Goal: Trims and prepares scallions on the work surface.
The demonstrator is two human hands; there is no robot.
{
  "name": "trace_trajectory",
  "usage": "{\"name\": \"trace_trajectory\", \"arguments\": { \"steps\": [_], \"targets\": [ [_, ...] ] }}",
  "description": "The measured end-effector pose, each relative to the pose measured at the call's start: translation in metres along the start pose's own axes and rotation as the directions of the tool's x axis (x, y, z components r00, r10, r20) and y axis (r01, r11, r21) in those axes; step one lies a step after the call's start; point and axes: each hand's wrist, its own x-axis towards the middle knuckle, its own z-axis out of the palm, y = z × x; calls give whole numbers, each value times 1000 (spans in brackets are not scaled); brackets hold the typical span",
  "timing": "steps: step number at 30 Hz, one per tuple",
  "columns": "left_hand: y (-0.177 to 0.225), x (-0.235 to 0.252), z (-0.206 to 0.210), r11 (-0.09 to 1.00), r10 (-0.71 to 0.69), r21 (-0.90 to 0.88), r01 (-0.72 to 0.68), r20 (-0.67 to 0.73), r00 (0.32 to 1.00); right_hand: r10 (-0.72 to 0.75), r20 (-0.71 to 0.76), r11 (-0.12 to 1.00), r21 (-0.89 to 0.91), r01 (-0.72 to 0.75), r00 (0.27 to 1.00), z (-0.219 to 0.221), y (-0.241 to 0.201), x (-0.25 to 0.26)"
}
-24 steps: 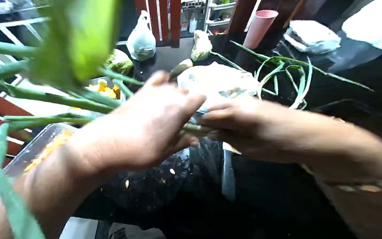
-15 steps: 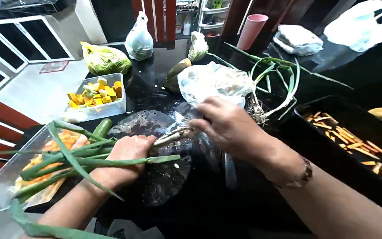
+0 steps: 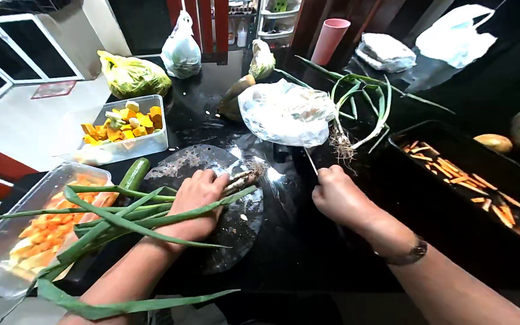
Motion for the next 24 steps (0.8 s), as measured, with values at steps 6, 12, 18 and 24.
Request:
{"name": "trace_trajectory", "arguments": {
  "steps": [6, 12, 18, 24],
  "targets": [
    [-1, 17, 18, 986, 78, -141, -92, -103, 992, -161, -176, 593, 769, 238, 971, -9, 7, -36],
    [-2, 18, 33, 984, 160, -46, -173, -209, 965, -490, -218, 710, 462, 532, 844, 6, -12, -37],
    [-1, 18, 37, 985, 166, -3, -170, -207, 964, -619, -234, 775, -27, 632, 749, 16, -31, -34],
    [-2, 18, 38, 982, 186, 9, -189, -220, 958, -603, -161, 797, -131, 589, 781, 19, -43, -34]
  ]
}}
